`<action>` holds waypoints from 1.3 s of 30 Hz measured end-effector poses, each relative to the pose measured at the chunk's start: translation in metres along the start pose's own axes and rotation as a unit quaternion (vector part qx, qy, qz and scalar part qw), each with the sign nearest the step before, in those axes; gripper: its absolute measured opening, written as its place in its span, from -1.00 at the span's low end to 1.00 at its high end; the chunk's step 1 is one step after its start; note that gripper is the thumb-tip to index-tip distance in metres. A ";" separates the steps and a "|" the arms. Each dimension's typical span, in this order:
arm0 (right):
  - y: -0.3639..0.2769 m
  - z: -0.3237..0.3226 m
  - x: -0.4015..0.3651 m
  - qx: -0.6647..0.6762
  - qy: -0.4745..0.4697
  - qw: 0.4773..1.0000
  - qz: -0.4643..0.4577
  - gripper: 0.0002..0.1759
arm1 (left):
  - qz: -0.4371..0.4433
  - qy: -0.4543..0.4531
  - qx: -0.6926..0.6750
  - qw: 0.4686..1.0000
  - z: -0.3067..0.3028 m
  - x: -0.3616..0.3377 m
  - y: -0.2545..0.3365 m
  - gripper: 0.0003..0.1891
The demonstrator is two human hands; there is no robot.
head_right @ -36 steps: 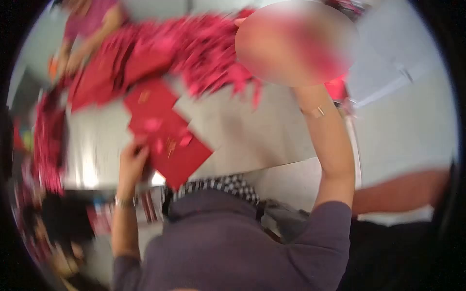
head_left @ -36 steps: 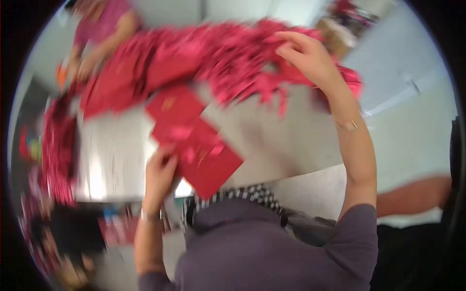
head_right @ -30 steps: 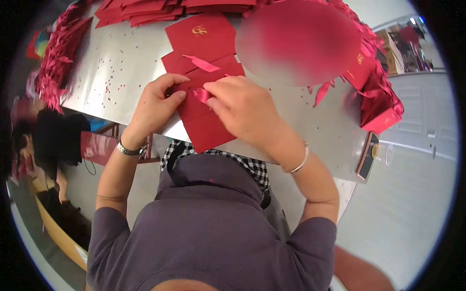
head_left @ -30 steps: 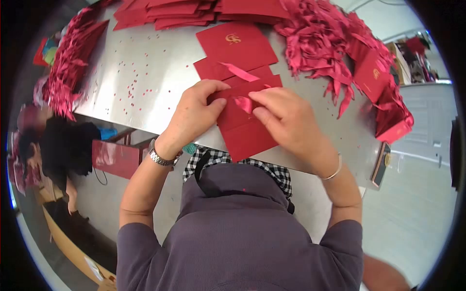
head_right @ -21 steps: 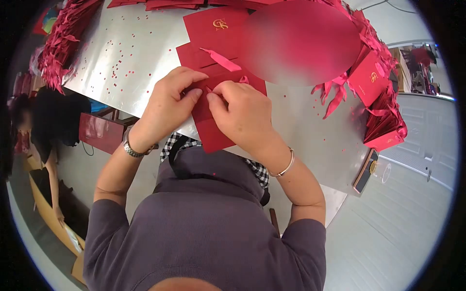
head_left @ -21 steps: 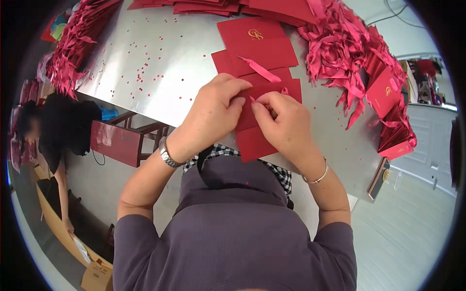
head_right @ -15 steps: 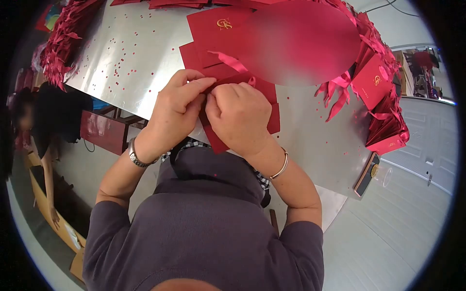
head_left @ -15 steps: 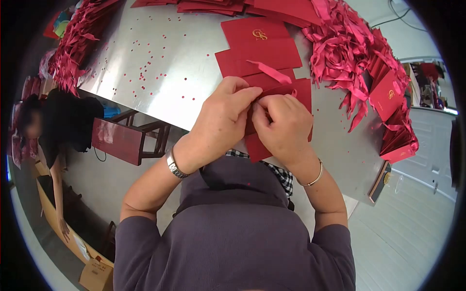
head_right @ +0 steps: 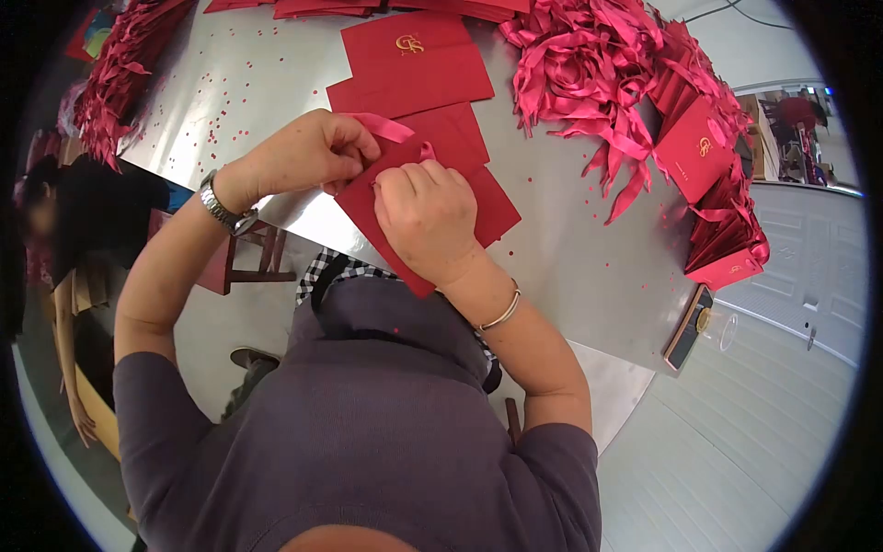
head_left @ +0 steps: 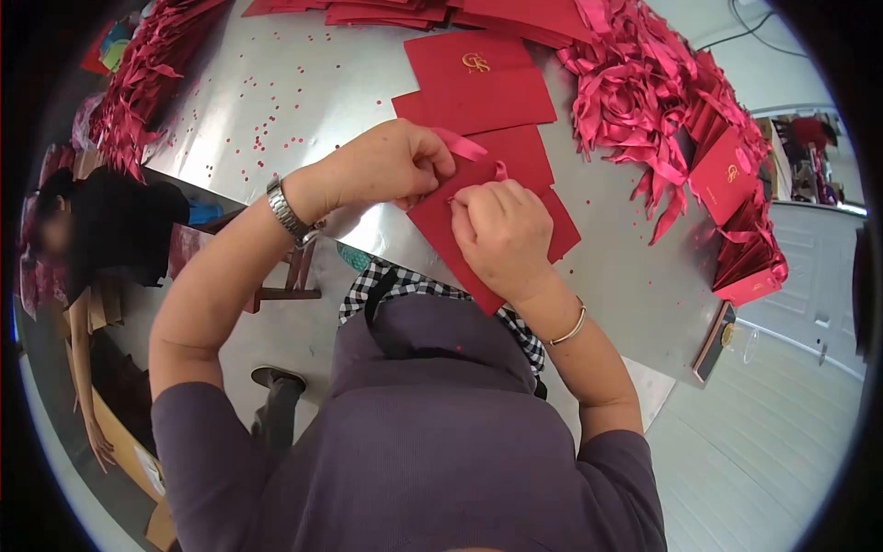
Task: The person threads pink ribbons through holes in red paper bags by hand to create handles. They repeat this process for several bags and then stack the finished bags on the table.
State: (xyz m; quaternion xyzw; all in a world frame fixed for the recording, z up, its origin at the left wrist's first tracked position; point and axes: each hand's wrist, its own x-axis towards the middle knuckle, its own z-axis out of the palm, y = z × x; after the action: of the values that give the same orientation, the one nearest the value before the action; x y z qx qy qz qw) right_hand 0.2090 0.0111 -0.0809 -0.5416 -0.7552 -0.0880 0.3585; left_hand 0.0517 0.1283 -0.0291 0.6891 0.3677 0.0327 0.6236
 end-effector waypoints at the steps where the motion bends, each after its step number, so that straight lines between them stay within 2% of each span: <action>1: 0.001 0.002 0.000 0.002 0.007 1.000 0.003 -0.79 | 0.005 -0.015 0.026 1.000 -0.001 0.001 -0.004 -0.83; 3: 0.000 0.003 -0.002 0.009 0.010 1.000 0.007 -0.77 | 0.005 -0.028 0.049 0.998 0.000 -0.001 -0.008 -0.83; 5: -0.002 -0.001 -0.001 0.015 -0.020 0.999 0.030 -0.83 | 0.080 0.004 0.159 0.984 0.004 -0.006 -0.008 -0.83; 6: -0.002 -0.001 -0.002 0.017 -0.021 0.999 0.031 -0.83 | 0.078 0.003 0.157 0.985 0.005 -0.007 -0.012 -0.83; 8: -0.002 -0.002 -0.003 0.014 -0.033 0.999 0.019 -0.82 | 0.176 0.048 0.193 0.964 0.008 -0.008 -0.024 -0.84; 12: -0.004 -0.011 -0.001 0.021 -0.075 0.997 0.006 -0.80 | 0.216 0.065 0.287 0.931 0.017 -0.014 -0.029 -0.92; 14: -0.003 -0.019 -0.002 0.022 -0.096 0.995 -0.027 -0.81 | 0.233 0.080 0.291 0.925 0.018 -0.015 -0.031 -0.90; 16: -0.006 -0.031 -0.003 0.066 -0.009 0.998 0.022 -0.63 | 0.251 0.108 0.306 0.912 0.015 -0.018 -0.033 -0.86; 17: -0.003 -0.039 -0.013 0.005 -0.027 0.998 0.052 -0.22 | 0.251 0.104 0.305 0.913 0.013 -0.020 -0.033 -0.86; 19: -0.004 -0.049 -0.028 -0.019 -0.082 0.986 0.143 -0.05 | 0.246 0.127 0.307 0.910 0.009 -0.024 -0.036 -0.87; 20: -0.002 -0.047 -0.039 -0.053 -0.141 0.977 0.153 0.06 | 0.251 0.121 0.317 0.907 0.006 -0.025 -0.036 -0.87; 21: -0.002 -0.046 -0.041 -0.055 -0.142 0.976 0.158 0.06 | 0.251 0.117 0.315 0.908 0.005 -0.027 -0.035 -0.87; 24: -0.001 -0.043 -0.044 -0.071 -0.147 0.975 0.153 0.06 | 0.194 0.274 0.454 0.826 -0.018 -0.034 -0.041 -0.90; 27: -0.001 -0.045 -0.044 -0.055 -0.165 0.971 0.167 0.06 | 0.112 0.392 0.441 0.800 -0.058 -0.038 -0.067 -0.90; 30: -0.001 -0.044 -0.043 -0.055 -0.164 0.972 0.161 -0.01 | 0.093 0.391 0.390 0.828 -0.055 -0.043 -0.076 -0.83; 32: -0.001 -0.044 -0.042 -0.082 -0.152 0.976 0.135 -0.08 | 0.099 0.472 0.257 0.838 -0.052 -0.045 -0.072 -0.75; 33: -0.001 -0.044 -0.042 -0.080 -0.151 0.976 0.135 -0.08 | 0.135 0.508 0.286 0.801 -0.050 -0.047 -0.068 -0.74; 35: -0.002 -0.044 -0.042 -0.079 -0.154 0.975 0.138 -0.14 | 0.190 0.459 0.239 0.834 -0.025 -0.052 -0.051 -0.72; 36: -0.002 -0.045 -0.042 -0.079 -0.153 0.976 0.137 -0.14 | 0.185 0.379 0.227 0.878 -0.007 -0.057 -0.036 -0.74; 37: -0.003 -0.045 -0.042 -0.081 -0.154 0.975 0.137 -0.14 | 0.219 0.310 0.234 0.895 0.006 -0.057 -0.032 -0.75; 38: -0.003 -0.045 -0.041 -0.083 -0.155 0.975 0.138 -0.14 | 0.270 0.277 0.282 0.878 0.017 -0.055 -0.028 -0.76; 39: -0.003 -0.045 -0.041 -0.081 -0.154 0.975 0.138 -0.14 | 0.263 0.272 0.309 0.873 0.026 -0.052 -0.033 -0.76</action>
State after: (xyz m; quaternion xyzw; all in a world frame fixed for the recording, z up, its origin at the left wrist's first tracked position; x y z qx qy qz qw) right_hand 0.2330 -0.0444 -0.0741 -0.6751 -0.7096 -0.0141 0.2010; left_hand 0.0119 0.0763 -0.0421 0.8818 0.3194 0.2659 0.2230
